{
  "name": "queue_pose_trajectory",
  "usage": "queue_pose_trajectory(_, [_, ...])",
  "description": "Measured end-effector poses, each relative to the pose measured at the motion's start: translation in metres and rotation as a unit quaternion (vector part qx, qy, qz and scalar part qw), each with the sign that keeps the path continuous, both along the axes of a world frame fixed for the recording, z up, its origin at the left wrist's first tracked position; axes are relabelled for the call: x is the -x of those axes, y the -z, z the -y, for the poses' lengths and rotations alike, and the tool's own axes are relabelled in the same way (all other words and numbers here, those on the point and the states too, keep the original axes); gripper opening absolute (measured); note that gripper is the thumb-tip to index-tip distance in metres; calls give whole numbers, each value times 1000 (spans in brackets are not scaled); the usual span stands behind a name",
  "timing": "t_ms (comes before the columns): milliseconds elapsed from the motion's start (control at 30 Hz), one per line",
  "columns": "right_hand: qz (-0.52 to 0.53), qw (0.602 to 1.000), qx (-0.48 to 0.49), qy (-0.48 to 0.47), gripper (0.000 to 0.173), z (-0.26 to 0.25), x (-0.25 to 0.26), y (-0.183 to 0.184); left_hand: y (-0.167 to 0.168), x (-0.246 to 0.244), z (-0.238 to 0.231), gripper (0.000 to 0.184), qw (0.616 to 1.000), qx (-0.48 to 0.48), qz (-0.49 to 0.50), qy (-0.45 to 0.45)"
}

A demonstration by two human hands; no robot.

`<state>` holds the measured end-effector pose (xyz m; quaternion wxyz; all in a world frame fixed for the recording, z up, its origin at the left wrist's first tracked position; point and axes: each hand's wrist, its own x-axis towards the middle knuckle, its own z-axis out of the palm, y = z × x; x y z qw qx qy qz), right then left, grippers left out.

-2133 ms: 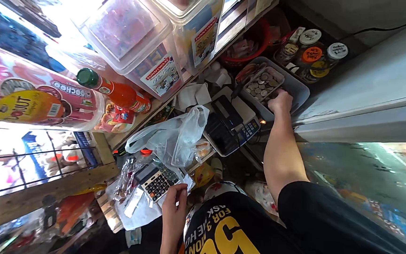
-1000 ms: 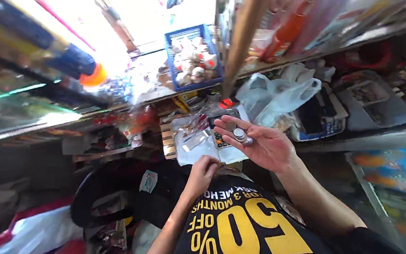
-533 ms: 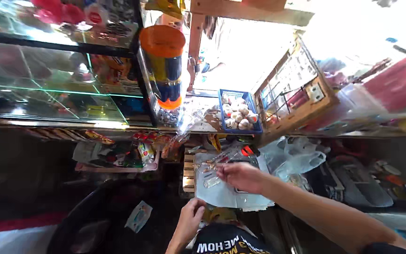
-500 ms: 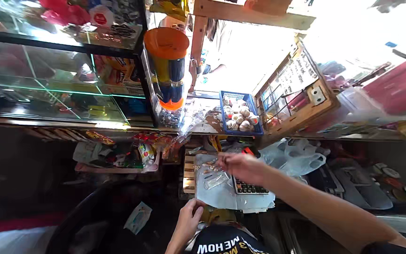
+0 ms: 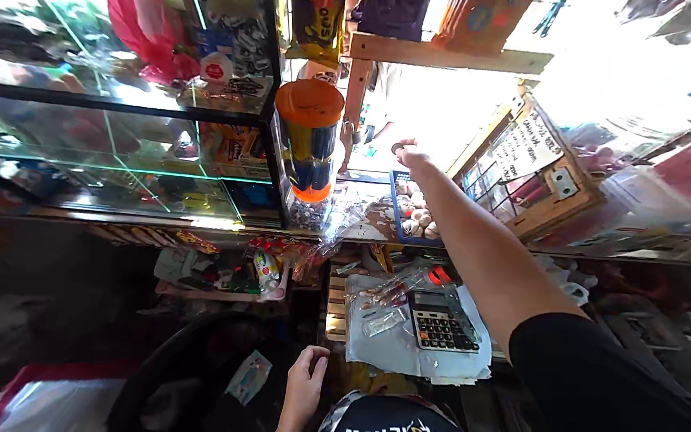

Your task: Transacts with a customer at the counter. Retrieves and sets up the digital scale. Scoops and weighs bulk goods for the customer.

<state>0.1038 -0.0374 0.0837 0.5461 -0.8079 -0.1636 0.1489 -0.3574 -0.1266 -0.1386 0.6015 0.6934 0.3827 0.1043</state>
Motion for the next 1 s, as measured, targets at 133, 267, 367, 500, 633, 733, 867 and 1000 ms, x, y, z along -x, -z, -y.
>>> queue_pose_trajectory(133, [-23,999,-17,-30,42,-1,4,10,4,7,7,21,999,6,-24,-20])
queue_pose_trajectory(267, [-138,985,-97,-48,45,8,26,14,0,1,15,22,999,2,-34,-16])
queue_pose_trajectory(367, [-212,961,-150,-90,38,31,48,18,-3,-11,20,22,1000,-5,-29,1])
queue_pose_trajectory(500, [-272,925,-193,-179,31,98,102,50,-10,-27,25,23,999,-18,-33,26])
queue_pose_trajectory(633, [-449,855,-196,-168,29,184,164,89,-15,-47,33,24,998,-35,-42,36])
queue_pose_trajectory(733, [-602,777,-174,-54,27,244,189,115,-21,-57,42,24,996,-46,-63,50])
queue_pose_trajectory(867, [-640,727,-249,11,32,324,187,153,-24,-72,56,24,993,-63,-82,59])
queue_pose_trajectory(1000, [-639,700,-312,74,35,372,172,170,-36,-103,78,29,985,-100,-118,72])
